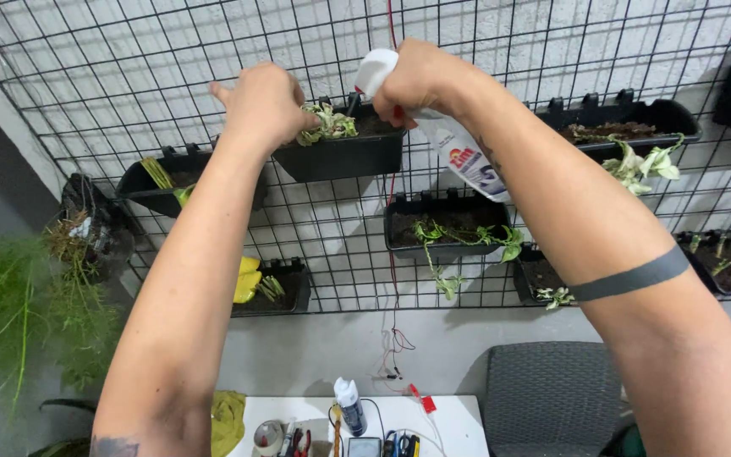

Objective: The person uses a spray bottle to mist several small potted plants mounted on a wall grid. They move from one planter to the next, spraying the foliage and soil while occasionally touching the leaves with the other hand.

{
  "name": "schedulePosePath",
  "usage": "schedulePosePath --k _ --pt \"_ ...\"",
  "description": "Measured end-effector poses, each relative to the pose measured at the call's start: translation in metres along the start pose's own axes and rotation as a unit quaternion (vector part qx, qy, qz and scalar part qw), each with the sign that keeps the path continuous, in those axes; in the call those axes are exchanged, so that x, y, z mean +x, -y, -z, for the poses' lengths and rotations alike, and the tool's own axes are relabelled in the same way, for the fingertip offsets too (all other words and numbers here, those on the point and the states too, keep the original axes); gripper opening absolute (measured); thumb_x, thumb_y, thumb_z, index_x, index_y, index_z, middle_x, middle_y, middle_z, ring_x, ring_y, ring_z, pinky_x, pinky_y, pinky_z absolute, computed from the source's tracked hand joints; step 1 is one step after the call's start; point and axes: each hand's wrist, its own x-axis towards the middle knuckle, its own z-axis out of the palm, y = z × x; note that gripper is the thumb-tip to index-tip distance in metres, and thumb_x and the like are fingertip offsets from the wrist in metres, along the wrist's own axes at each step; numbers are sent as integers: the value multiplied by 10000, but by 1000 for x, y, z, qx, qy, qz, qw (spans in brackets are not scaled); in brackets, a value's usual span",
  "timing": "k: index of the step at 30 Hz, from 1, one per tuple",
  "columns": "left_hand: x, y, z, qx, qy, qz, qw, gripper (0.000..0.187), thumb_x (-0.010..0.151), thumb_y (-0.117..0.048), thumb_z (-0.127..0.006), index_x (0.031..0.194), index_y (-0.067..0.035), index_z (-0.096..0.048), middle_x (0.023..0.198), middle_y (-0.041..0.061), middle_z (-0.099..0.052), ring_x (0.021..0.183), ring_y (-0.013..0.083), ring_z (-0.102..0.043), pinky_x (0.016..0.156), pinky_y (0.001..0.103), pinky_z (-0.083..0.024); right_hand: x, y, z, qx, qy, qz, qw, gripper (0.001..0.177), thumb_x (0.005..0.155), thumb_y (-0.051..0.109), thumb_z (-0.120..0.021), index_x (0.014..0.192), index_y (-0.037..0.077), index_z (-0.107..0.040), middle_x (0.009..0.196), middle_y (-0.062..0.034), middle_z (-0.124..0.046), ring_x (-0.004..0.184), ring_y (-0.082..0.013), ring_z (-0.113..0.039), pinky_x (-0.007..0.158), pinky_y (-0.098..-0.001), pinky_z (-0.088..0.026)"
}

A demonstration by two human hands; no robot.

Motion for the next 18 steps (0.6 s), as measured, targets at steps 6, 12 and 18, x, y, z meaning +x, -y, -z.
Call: schedulePosePath --k 6,12,18 --pt "9 -6 -6 -26 -26 -25 999 290 805 -480 -864 857 -204 -793 1213 98 -613 1219 359 -533 1067 851 -172 -5 -7 7 17 -19 8 1000 340 706 -23 -702 1018 -36 -567 704 -124 -689 511 -189 -599 455 -312 -469" --pt "9 -12 -6 -36 -47 -31 998 333 775 -480 -877 954 -217 -781 1206 75 -633 1206 362 -539 1075 824 -191 -16 0 10 -25 -43 -31 998 471 649 -26 -711 1103 -29 -586 827 -110 -704 613 -198 -617 507 -314 -468" --pt "-1 -16 7 -56 -23 -22 998 353 820 -464 -861 1010 -181 -770 1254 77 -629 1288 362 -497 1133 809 -129 -16 3 10 -7 -29 -45 999 593 765 -12 -710 1314 30 -488 1023 -110 -691 745 -197 -631 602 -319 -521"
